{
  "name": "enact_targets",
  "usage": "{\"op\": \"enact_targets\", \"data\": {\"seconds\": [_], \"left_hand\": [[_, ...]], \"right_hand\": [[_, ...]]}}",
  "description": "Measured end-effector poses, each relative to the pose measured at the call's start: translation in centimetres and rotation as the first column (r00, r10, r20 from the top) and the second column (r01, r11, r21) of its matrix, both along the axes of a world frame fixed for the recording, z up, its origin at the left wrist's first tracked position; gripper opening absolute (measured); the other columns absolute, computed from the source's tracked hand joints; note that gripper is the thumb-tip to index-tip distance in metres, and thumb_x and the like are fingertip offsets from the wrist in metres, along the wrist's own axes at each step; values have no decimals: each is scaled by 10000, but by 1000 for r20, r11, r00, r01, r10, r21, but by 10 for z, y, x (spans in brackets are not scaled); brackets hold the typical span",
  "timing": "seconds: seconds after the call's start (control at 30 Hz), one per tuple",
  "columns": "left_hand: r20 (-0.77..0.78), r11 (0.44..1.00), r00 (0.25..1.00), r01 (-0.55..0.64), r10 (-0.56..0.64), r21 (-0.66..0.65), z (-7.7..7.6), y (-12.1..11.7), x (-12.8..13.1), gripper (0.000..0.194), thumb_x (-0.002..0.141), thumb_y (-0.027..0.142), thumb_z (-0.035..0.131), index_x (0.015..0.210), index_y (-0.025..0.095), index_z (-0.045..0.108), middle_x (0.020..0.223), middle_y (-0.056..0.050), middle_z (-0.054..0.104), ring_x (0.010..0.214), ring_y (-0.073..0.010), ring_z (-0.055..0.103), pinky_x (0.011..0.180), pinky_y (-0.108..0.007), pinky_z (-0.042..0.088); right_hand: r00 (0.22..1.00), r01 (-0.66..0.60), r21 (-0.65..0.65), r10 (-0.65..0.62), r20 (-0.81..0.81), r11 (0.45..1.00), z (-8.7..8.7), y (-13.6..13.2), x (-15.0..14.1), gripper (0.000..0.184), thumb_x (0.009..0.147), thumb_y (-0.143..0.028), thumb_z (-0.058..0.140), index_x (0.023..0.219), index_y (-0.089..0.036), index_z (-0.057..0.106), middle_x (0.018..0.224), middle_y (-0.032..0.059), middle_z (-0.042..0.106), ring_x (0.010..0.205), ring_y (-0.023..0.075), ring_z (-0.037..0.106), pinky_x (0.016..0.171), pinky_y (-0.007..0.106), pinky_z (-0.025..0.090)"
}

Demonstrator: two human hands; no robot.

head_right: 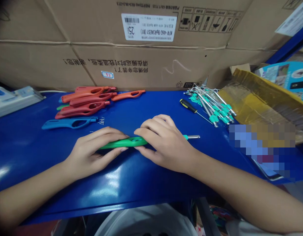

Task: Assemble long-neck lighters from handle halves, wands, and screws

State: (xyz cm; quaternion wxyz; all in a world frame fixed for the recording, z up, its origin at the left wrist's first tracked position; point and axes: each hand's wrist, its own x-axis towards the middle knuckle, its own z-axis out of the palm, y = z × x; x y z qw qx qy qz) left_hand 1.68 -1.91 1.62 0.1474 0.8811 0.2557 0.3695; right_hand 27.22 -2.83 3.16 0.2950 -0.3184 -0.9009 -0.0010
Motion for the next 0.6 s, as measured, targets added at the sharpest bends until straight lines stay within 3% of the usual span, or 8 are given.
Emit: {"op": "enact_targets", "data": {"seconds": [0.13, 0.23, 0.37, 0.5, 0.6], "left_hand": [[-6, 1000, 1000, -14, 14, 12, -1, 1, -2, 238, 929, 157, 713, 1165, 147, 682, 1047, -75, 736, 969, -163, 702, 892, -270, 581], [-1, 999, 999, -47, 47, 1, -2, 4, -5, 232, 929, 153, 712, 1159, 150, 686, 1062, -75, 733, 979, -163, 700, 906, -269, 572], [10, 998, 998, -55, 56, -22, -3, 4, -5, 226, 917, 152, 726, 1140, 160, 694, 1049, -65, 736, 971, -162, 701, 898, -264, 573], [-16, 1000, 999, -29, 29, -4, -3, 2, -5, 258, 901, 165, 751, 1152, 150, 697, 1051, -68, 740, 959, -155, 706, 883, -249, 577], [-51, 1000, 998, -23, 24, 17, -4, 2, -5, 259, 913, 171, 744, 1167, 144, 706, 1050, -69, 746, 959, -149, 711, 885, -237, 570]], "right_hand": [[997, 21, -108, -29, -73, 994, 2, -2, -1, 258, 935, -216, 680, 1182, -193, 610, 1131, 95, 688, 1083, 223, 633, 972, 383, 491], [998, 66, -178, -69, -7, 982, 3, 2, 3, 227, 931, -217, 691, 1147, -198, 626, 1117, 77, 700, 1066, 227, 639, 984, 402, 483], [989, 83, -73, -73, 125, 994, 2, 8, 10, 71, 985, -213, 615, 1013, -175, 669, 930, 48, 723, 922, 224, 652, 1014, 456, 424], [990, 38, 34, -42, 137, 999, 1, 6, 10, 138, 980, -144, 568, 931, -140, 697, 834, 49, 697, 815, 210, 632, 1004, 465, 404], [990, 42, 14, -44, 131, 999, 1, 3, 8, 112, 979, -157, 600, 954, -150, 709, 851, 29, 714, 819, 194, 647, 1048, 462, 371]]}}
